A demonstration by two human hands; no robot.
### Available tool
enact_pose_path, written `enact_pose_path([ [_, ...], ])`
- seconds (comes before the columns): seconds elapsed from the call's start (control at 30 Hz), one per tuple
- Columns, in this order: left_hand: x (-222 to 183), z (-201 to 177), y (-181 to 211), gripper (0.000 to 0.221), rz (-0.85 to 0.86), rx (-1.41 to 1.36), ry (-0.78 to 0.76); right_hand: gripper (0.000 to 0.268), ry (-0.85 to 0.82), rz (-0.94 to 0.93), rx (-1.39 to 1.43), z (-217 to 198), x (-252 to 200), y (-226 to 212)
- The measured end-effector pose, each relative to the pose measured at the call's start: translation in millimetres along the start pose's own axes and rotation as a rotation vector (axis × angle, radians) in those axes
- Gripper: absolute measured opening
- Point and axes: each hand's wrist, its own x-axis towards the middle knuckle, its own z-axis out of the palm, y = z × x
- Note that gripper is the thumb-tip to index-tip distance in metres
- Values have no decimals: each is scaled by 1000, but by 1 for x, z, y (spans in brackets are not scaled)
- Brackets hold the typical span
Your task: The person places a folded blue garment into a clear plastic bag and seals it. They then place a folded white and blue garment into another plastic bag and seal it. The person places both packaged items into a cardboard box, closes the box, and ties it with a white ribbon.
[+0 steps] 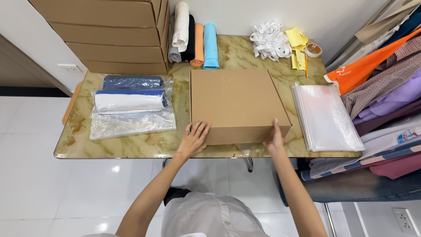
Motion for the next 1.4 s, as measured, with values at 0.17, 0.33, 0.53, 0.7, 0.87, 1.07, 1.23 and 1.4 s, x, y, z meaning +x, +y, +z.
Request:
enact_pose_path([
  [0.17,-14,-16,3,119,30,-91,-19,137,71,19,98,-8,-12,10],
  [0.33,-25,-5,-3,100,23,-178,-32,86,51,77,362,-77,99,54],
  [0.53,7,-18,-30,52,-86,-292,207,61,-70,85,536,-49,102,3],
  [0.7,78,-68,-77,59,-145,-304,361,45,-216,-107,520,14,51,-79],
  [0.87,175,-131,-116,54,-259,-192,470,38,-505,-280,427,92,5,-154],
  [1.07,254,-139,-183,47,-364,-72,564,32,-657,-378,266,158,-13,-192],
  [1.23,299,-105,-233,50,-538,-153,461,30,-595,-272,219,192,38,-198],
  [1.4,320,-53,-268,75,-720,-539,499,32,-545,-190,162,219,87,-197],
])
